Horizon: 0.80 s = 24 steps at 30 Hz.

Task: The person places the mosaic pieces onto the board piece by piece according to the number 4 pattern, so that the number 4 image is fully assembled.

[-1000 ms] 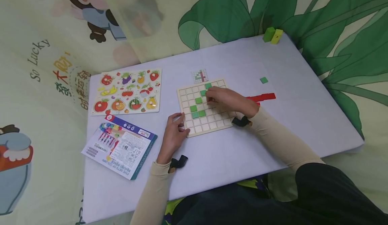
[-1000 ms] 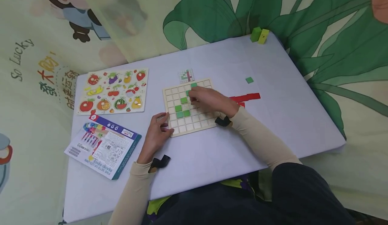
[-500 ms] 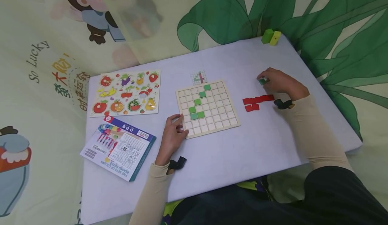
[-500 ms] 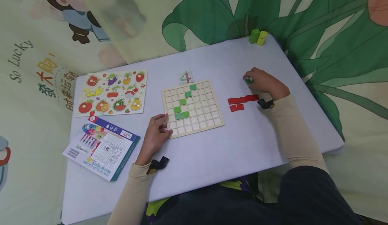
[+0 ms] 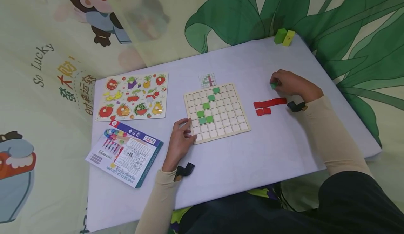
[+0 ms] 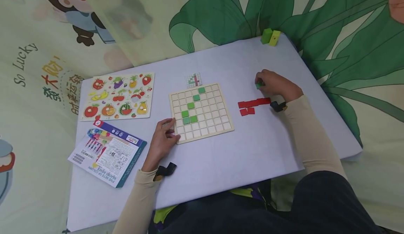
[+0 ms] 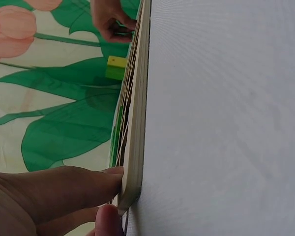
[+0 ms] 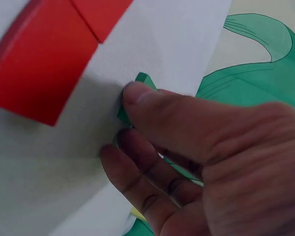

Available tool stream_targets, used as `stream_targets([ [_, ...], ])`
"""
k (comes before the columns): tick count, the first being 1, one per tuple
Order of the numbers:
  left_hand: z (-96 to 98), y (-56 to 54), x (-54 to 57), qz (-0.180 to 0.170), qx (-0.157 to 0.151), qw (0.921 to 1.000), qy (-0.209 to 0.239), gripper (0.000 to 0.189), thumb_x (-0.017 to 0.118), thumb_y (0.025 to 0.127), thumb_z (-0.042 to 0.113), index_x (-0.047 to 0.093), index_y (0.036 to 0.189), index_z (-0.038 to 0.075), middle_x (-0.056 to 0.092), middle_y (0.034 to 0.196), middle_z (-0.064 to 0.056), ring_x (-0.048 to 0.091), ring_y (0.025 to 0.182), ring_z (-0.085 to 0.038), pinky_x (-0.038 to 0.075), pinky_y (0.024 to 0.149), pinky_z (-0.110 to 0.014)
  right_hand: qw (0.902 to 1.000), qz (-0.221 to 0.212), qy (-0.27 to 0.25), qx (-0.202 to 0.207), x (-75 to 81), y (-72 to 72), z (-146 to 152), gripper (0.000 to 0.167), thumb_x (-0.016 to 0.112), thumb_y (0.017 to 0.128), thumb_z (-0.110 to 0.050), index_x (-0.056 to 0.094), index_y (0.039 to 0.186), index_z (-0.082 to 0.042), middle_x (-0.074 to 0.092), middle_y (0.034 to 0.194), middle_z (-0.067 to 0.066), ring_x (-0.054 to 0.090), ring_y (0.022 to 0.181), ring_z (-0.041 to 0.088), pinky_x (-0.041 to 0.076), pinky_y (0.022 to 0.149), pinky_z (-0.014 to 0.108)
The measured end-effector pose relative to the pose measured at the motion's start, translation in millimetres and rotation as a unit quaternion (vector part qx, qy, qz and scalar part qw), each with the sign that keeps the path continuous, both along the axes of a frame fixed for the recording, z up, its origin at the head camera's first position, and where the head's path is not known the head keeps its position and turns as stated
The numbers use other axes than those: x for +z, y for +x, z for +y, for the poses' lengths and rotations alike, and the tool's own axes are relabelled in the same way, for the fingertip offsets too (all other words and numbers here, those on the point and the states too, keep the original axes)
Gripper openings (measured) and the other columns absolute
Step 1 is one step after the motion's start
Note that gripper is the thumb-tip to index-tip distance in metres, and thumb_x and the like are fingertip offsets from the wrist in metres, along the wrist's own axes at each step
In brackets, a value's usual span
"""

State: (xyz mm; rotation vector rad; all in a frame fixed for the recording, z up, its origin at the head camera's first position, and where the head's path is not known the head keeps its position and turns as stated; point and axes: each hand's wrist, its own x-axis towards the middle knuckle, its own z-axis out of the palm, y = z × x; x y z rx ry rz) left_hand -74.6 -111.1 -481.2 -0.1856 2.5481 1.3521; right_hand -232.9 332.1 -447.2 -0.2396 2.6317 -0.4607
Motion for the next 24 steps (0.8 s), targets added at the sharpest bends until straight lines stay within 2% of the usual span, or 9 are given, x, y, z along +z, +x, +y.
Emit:
stream_targets([
  [7, 0.2, 0.1, -1.6, 0.002, -0.003, 1.0, -0.001, 0.078, 0.079, 0.091, 0.0, 0.045, 0.161, 0.009, 0.04, 0.164, -0.005, 0.065, 0.106, -0.023, 0.058, 0.085, -0.033, 0.9999, -0.005, -0.005, 0.008, 5.9, 0.4, -9, 0.046, 0.069, 0.099, -0.01, 0.049, 0.138, 0.005, 0.053, 0.132, 0.025, 0.053, 0.119, 0.04, 0.058, 0.104, 0.058],
  [15, -0.4, -1.0, -0.5, 0.006, -0.006, 1.0, -0.003, 0.077, 0.078, 0.091, 0.0, 0.045, 0.161, 0.008, 0.04, 0.164, -0.005, 0.065, 0.106, -0.023, 0.058, 0.085, -0.033, 0.9976, 0.007, -0.066, 0.022, 30.1, 12.0, -53, 0.045, 0.067, 0.1, -0.009, 0.047, 0.14, 0.0, 0.056, 0.133, 0.021, 0.055, 0.12, 0.036, 0.059, 0.101, 0.052],
  [19, -0.4, -1.1, -0.5, 0.005, -0.007, 1.0, -0.003, 0.077, 0.079, 0.091, 0.0, 0.046, 0.16, 0.008, 0.04, 0.164, -0.005, 0.064, 0.106, -0.023, 0.057, 0.084, -0.032, 0.9936, 0.021, -0.091, 0.064, 37.6, 23.3, -82, 0.041, 0.069, 0.1, -0.008, 0.05, 0.136, -0.004, 0.061, 0.127, 0.016, 0.059, 0.115, 0.03, 0.06, 0.097, 0.046],
  [24, -0.6, -1.8, 0.2, 0.009, -0.008, 0.9999, -0.003, 0.078, 0.079, 0.09, -0.001, 0.045, 0.161, 0.008, 0.04, 0.164, -0.006, 0.064, 0.106, -0.023, 0.058, 0.085, -0.033, 0.9806, 0.043, -0.123, 0.146, 32.5, 37.3, -120, 0.036, 0.071, 0.1, -0.009, 0.052, 0.131, -0.006, 0.065, 0.122, 0.01, 0.063, 0.11, 0.025, 0.06, 0.092, 0.041],
])
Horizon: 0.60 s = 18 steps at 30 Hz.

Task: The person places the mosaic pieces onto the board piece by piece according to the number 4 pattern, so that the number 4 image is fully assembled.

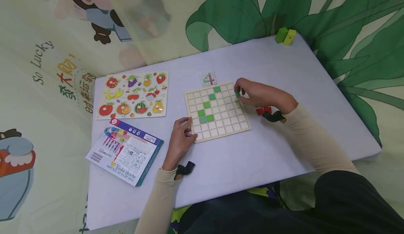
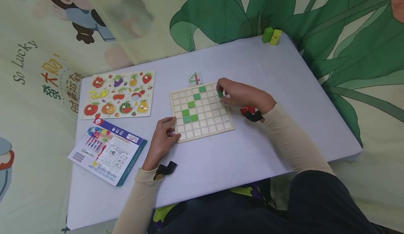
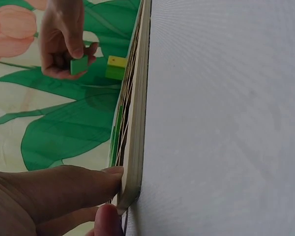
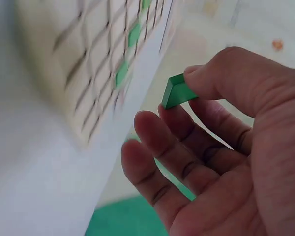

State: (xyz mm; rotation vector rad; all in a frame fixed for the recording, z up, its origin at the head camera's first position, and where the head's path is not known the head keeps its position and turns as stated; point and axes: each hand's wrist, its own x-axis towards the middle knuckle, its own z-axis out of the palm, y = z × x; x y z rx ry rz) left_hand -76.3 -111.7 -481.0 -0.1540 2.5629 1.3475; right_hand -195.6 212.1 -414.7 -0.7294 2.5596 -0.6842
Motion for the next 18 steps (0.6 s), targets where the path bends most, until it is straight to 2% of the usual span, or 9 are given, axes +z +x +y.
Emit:
stream_targets([
  [3, 0.3, 0.0, -0.6, 0.003, -0.003, 1.0, 0.0, 0.079, 0.079, 0.09, -0.002, 0.045, 0.161, 0.007, 0.04, 0.164, -0.007, 0.064, 0.106, -0.024, 0.058, 0.085, -0.033, 0.9995, -0.001, -0.004, 0.03, -8.2, 8.8, -23, 0.035, 0.072, 0.1, -0.011, 0.055, 0.129, -0.008, 0.066, 0.121, 0.007, 0.064, 0.106, 0.023, 0.059, 0.089, 0.038],
  [6, 0.0, -0.2, -0.3, 0.002, -0.002, 1.0, 0.004, 0.079, 0.079, 0.09, -0.002, 0.045, 0.161, 0.007, 0.04, 0.165, -0.007, 0.064, 0.106, -0.024, 0.059, 0.085, -0.034, 0.999, -0.019, 0.02, 0.035, -14.1, 15.5, -48, 0.031, 0.07, 0.101, -0.015, 0.058, 0.129, -0.011, 0.066, 0.121, 0.004, 0.063, 0.102, 0.022, 0.056, 0.087, 0.034],
  [10, 0.8, -0.5, -0.1, -0.001, -0.002, 1.0, 0.007, 0.079, 0.079, 0.09, -0.002, 0.044, 0.161, 0.007, 0.039, 0.165, -0.007, 0.064, 0.108, -0.024, 0.059, 0.087, -0.035, 0.9974, -0.017, 0.045, 0.053, -23.5, 21.5, -73, 0.027, 0.067, 0.101, -0.015, 0.062, 0.127, -0.01, 0.066, 0.117, 0.004, 0.061, 0.097, 0.021, 0.056, 0.085, 0.033],
  [13, 1.2, -1.2, -0.7, -0.001, -0.003, 1.0, 0.007, 0.079, 0.079, 0.09, -0.002, 0.045, 0.161, 0.007, 0.039, 0.165, -0.007, 0.065, 0.109, -0.025, 0.059, 0.087, -0.036, 0.9958, 0.007, 0.051, 0.076, -32.5, 23.5, -82, 0.025, 0.068, 0.102, -0.015, 0.062, 0.126, -0.008, 0.066, 0.113, 0.005, 0.061, 0.095, 0.021, 0.058, 0.085, 0.032],
  [18, -0.7, -1.3, -0.5, -0.001, -0.005, 1.0, 0.004, 0.079, 0.079, 0.09, -0.002, 0.045, 0.161, 0.007, 0.039, 0.165, -0.007, 0.064, 0.108, -0.024, 0.059, 0.087, -0.034, 0.9945, 0.03, 0.055, 0.084, -40.6, 26.2, -88, 0.028, 0.072, 0.102, -0.017, 0.061, 0.126, -0.009, 0.064, 0.112, 0.005, 0.06, 0.096, 0.02, 0.058, 0.087, 0.029],
])
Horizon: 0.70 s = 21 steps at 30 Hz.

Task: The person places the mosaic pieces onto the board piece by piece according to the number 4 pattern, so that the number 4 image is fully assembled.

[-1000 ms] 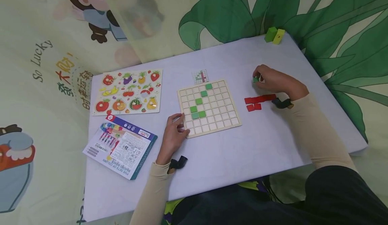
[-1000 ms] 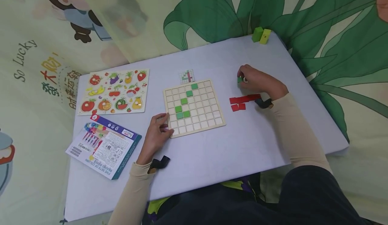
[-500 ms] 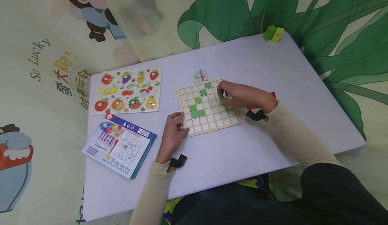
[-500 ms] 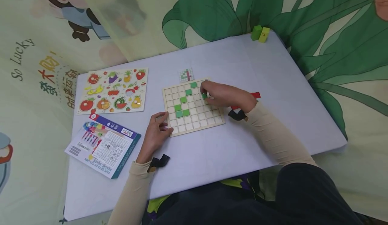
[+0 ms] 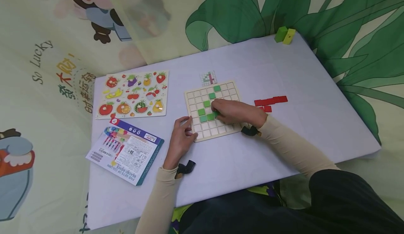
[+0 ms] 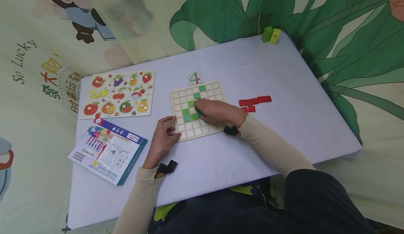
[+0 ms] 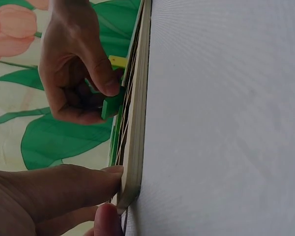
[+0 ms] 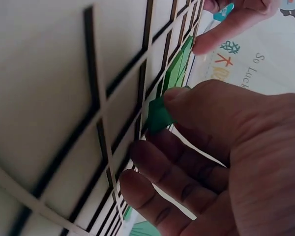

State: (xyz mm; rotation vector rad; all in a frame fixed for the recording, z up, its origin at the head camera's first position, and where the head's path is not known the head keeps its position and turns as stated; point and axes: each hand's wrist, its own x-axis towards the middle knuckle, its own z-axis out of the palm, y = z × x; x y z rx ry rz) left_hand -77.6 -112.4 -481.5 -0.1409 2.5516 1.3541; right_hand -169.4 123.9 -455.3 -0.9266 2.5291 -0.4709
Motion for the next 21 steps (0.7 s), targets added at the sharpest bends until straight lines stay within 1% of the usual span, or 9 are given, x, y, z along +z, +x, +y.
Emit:
stream_targets([
  [4, -0.9, 0.3, -1.1, 0.002, -0.003, 1.0, 0.002, 0.078, 0.079, 0.091, -0.002, 0.045, 0.161, 0.007, 0.039, 0.165, -0.007, 0.065, 0.107, -0.024, 0.059, 0.087, -0.035, 0.9998, 0.017, 0.002, 0.001, -1.7, 3.9, -1, 0.027, 0.073, 0.102, -0.018, 0.06, 0.124, -0.009, 0.062, 0.11, 0.005, 0.059, 0.098, 0.02, 0.058, 0.087, 0.03],
  [8, -1.5, 0.2, -1.3, -0.001, -0.004, 1.0, 0.003, 0.078, 0.078, 0.091, -0.002, 0.045, 0.161, 0.007, 0.039, 0.164, -0.007, 0.064, 0.107, -0.025, 0.059, 0.087, -0.035, 0.9984, 0.053, 0.012, 0.014, -1.0, 8.1, -1, 0.026, 0.074, 0.101, -0.019, 0.062, 0.122, -0.008, 0.062, 0.109, 0.006, 0.057, 0.098, 0.02, 0.058, 0.088, 0.03],
  [15, -0.9, 0.0, -0.2, -0.002, -0.002, 1.0, -0.002, 0.078, 0.079, 0.091, -0.001, 0.045, 0.161, 0.007, 0.039, 0.165, -0.007, 0.064, 0.107, -0.024, 0.059, 0.087, -0.035, 0.9932, 0.109, 0.026, 0.029, -0.9, 11.5, 0, 0.024, 0.08, 0.097, -0.019, 0.069, 0.116, -0.009, 0.063, 0.101, 0.004, 0.058, 0.087, 0.018, 0.057, 0.082, 0.03],
  [21, -0.2, 0.5, -0.3, -0.001, -0.001, 1.0, 0.0, 0.078, 0.079, 0.091, -0.002, 0.045, 0.161, 0.006, 0.038, 0.166, -0.008, 0.064, 0.109, -0.025, 0.06, 0.089, -0.037, 0.9909, 0.127, 0.03, 0.033, -1.4, 12.1, 2, 0.024, 0.082, 0.095, -0.019, 0.072, 0.114, -0.009, 0.064, 0.098, 0.004, 0.057, 0.083, 0.017, 0.055, 0.078, 0.029],
])
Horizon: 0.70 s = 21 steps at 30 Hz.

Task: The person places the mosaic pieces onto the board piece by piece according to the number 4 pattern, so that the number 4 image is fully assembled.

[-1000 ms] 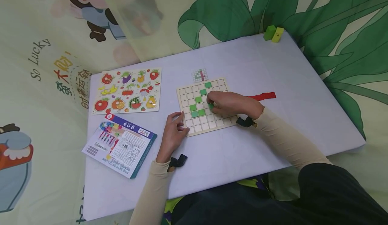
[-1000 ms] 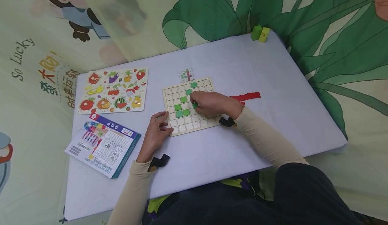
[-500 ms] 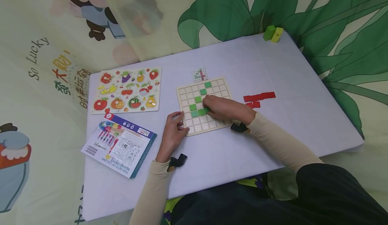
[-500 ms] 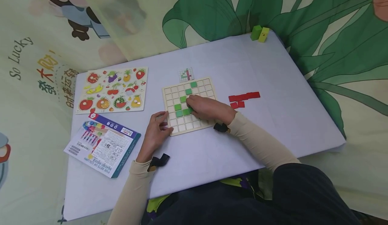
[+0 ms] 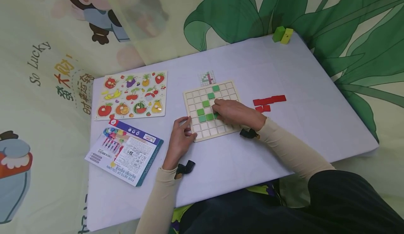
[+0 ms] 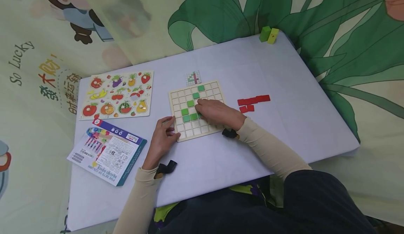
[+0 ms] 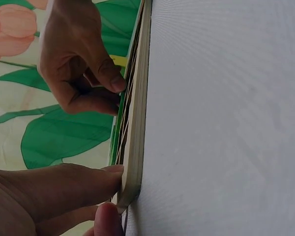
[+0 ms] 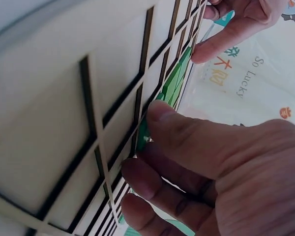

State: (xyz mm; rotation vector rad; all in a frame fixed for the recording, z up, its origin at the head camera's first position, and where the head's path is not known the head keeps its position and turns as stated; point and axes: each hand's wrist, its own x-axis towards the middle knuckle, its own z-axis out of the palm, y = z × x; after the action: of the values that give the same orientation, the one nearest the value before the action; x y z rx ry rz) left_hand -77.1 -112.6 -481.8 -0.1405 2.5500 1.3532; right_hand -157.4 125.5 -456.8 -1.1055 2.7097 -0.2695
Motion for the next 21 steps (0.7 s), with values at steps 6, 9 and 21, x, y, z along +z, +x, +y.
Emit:
stream_targets([
  [6, 0.6, 0.6, 0.4, -0.005, -0.001, 1.0, 0.0, 0.078, 0.078, 0.092, -0.001, 0.044, 0.161, 0.008, 0.038, 0.166, -0.007, 0.064, 0.108, -0.024, 0.06, 0.087, -0.035, 1.0, 0.005, 0.006, 0.004, -0.3, -1.1, -1.3, 0.024, 0.083, 0.093, -0.016, 0.073, 0.114, -0.009, 0.063, 0.096, 0.003, 0.057, 0.085, 0.017, 0.054, 0.079, 0.029],
  [9, 0.5, 0.9, 1.8, -0.01, 0.001, 1.0, 0.0, 0.078, 0.078, 0.093, 0.0, 0.043, 0.162, 0.009, 0.037, 0.166, -0.006, 0.064, 0.108, -0.023, 0.06, 0.087, -0.035, 1.0, 0.003, 0.002, 0.008, -0.7, -1.2, -3.4, 0.02, 0.081, 0.095, -0.012, 0.072, 0.113, -0.008, 0.063, 0.095, 0.003, 0.057, 0.087, 0.017, 0.055, 0.08, 0.029],
  [21, 0.6, 0.7, 2.6, -0.015, 0.003, 0.9999, -0.005, 0.077, 0.078, 0.093, 0.001, 0.043, 0.162, 0.009, 0.038, 0.166, -0.005, 0.065, 0.109, -0.024, 0.06, 0.089, -0.035, 0.9963, -0.065, -0.051, -0.025, -2.1, 0.7, 0.0, 0.026, 0.079, 0.097, -0.013, 0.07, 0.121, -0.008, 0.063, 0.106, 0.004, 0.061, 0.096, 0.017, 0.06, 0.086, 0.027],
])
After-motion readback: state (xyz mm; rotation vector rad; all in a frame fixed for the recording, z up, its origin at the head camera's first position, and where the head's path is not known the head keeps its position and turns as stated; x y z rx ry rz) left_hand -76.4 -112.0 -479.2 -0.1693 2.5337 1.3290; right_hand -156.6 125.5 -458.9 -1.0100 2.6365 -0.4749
